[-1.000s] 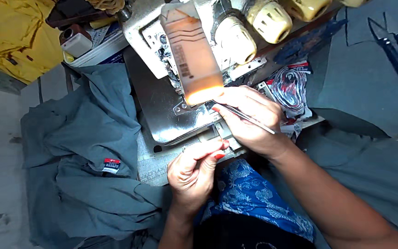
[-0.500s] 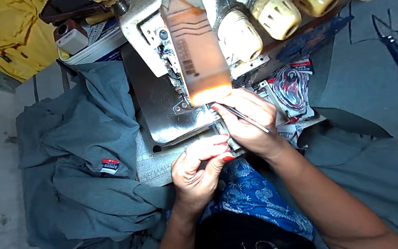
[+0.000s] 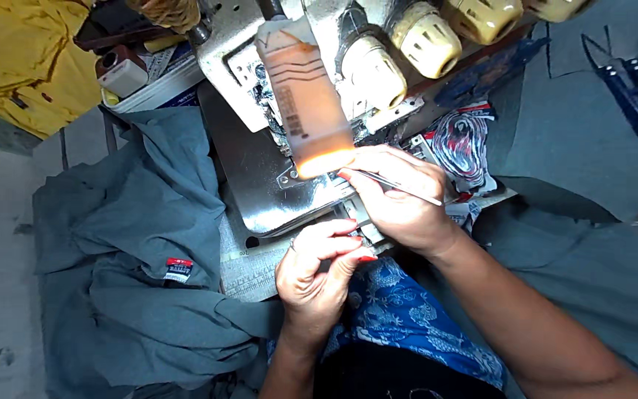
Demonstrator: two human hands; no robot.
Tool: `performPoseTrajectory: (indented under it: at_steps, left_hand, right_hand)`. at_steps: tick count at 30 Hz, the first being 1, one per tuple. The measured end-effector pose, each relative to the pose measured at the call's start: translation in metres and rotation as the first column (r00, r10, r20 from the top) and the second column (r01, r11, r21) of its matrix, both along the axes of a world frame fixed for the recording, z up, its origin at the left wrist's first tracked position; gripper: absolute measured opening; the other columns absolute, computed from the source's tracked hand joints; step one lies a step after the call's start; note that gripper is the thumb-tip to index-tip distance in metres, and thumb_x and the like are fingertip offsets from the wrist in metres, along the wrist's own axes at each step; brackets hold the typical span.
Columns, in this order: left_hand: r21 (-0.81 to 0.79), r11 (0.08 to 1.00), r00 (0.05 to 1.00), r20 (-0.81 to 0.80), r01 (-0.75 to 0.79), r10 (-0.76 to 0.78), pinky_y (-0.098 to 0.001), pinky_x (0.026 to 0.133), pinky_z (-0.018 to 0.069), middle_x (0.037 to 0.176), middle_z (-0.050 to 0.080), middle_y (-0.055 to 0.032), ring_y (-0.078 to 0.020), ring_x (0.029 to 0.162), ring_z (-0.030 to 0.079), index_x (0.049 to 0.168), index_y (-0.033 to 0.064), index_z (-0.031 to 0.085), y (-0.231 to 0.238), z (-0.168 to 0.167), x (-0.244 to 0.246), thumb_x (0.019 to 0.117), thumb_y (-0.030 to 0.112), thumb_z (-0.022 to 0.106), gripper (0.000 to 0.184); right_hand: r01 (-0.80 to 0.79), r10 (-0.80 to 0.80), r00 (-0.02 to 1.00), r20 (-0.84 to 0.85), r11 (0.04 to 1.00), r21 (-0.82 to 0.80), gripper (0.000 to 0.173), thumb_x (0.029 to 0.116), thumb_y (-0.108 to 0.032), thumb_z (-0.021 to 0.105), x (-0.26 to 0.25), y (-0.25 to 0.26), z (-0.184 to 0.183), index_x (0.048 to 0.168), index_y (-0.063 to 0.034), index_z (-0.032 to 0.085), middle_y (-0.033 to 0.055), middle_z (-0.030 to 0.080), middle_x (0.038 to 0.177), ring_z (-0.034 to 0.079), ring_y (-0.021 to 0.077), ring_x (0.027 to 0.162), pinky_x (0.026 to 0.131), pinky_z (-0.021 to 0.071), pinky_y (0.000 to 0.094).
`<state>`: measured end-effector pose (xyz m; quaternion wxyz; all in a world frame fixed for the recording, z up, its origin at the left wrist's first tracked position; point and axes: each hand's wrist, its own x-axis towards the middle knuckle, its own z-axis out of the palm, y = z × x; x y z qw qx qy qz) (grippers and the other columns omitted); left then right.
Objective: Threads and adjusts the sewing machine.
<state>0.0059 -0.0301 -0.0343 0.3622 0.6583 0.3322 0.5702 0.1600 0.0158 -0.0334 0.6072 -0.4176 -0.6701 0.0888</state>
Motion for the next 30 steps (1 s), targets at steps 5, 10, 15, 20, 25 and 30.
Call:
performPoseTrajectory:
  at_steps: [5, 10, 15, 20, 25, 30]
  left_hand:
    - [-0.005, 1.000, 1.000, 0.023, 0.011, -0.011, -0.0178, 0.079, 0.0593, 0.098, 0.075, 0.0014, -0.0035, 0.091, 0.071, 0.093, 0.0084, 0.074, 0.000, -0.002, 0.001, 0.0922, 0.014, 0.075, 0.006]
    - [-0.023, 1.000, 0.999, 0.045, 0.005, -0.004, -0.0199, 0.081, 0.0606, 0.099, 0.076, 0.0024, -0.0050, 0.094, 0.072, 0.094, 0.0094, 0.075, -0.001, -0.001, 0.002, 0.0928, 0.013, 0.074, 0.004]
    - [-0.073, 0.997, 0.996, 0.093, 0.010, -0.003, -0.0208, 0.081, 0.0613, 0.100, 0.076, 0.0031, -0.0062, 0.093, 0.073, 0.096, 0.0111, 0.075, -0.002, 0.000, 0.001, 0.0924, 0.011, 0.074, 0.004]
    - [-0.090, 0.996, 0.989, 0.145, -0.015, 0.028, -0.0211, 0.081, 0.0618, 0.100, 0.077, 0.0054, -0.0060, 0.092, 0.074, 0.097, 0.0153, 0.076, 0.000, 0.000, -0.001, 0.0909, 0.012, 0.076, 0.007]
    - [-0.148, 0.989, 0.974, 0.222, -0.014, 0.047, -0.0222, 0.078, 0.0627, 0.100, 0.078, 0.0036, -0.0075, 0.091, 0.075, 0.099, 0.0180, 0.077, 0.002, 0.002, -0.003, 0.0909, 0.016, 0.076, 0.008]
    - [-0.264, 0.964, 0.954, 0.298, 0.037, 0.045, -0.0236, 0.079, 0.0627, 0.102, 0.079, -0.0030, -0.0109, 0.091, 0.076, 0.103, 0.0138, 0.077, 0.000, 0.003, -0.002, 0.0961, 0.014, 0.069, 0.010]
  right_hand:
    - [0.055, -0.063, 0.985, 0.159, 0.997, 0.055, 0.014, 0.0921, 0.000, 0.066, -0.003, 0.002, -0.003, 0.099, 0.0060, 0.076, 0.0177, 0.075, 0.098, 0.072, 0.0206, 0.096, 0.091, 0.0539, 0.0246]
    - [0.058, -0.061, 0.988, 0.144, 0.998, 0.022, 0.014, 0.0917, 0.000, 0.066, -0.006, 0.005, -0.001, 0.098, 0.0057, 0.076, 0.0174, 0.075, 0.097, 0.072, 0.0197, 0.095, 0.091, 0.0537, 0.0236]
    - [-0.043, 0.037, 0.992, -0.124, 0.998, -0.047, 0.011, 0.0914, 0.004, 0.067, 0.002, -0.002, 0.007, 0.099, 0.0103, 0.072, 0.0166, 0.074, 0.102, 0.071, 0.0115, 0.100, 0.092, 0.0561, 0.0216]
    - [-0.126, 0.105, 0.959, -0.264, 0.990, -0.064, 0.011, 0.0950, 0.000, 0.065, 0.023, -0.036, 0.017, 0.105, -0.0019, 0.069, 0.0030, 0.074, 0.110, 0.072, 0.0105, 0.104, 0.091, 0.0614, 0.0275]
    - [-0.180, 0.165, 0.981, -0.100, 0.970, -0.162, 0.006, 0.0973, -0.013, 0.068, 0.033, -0.067, -0.009, 0.098, -0.0085, 0.072, -0.0001, 0.075, 0.106, 0.069, 0.0086, 0.109, 0.099, 0.0553, 0.0261]
    - [-0.170, 0.163, 0.985, -0.055, 0.973, -0.154, 0.015, 0.1018, -0.022, 0.065, 0.036, -0.081, 0.000, 0.100, -0.0089, 0.073, 0.0006, 0.076, 0.107, 0.067, 0.0122, 0.115, 0.107, 0.0507, 0.0350]
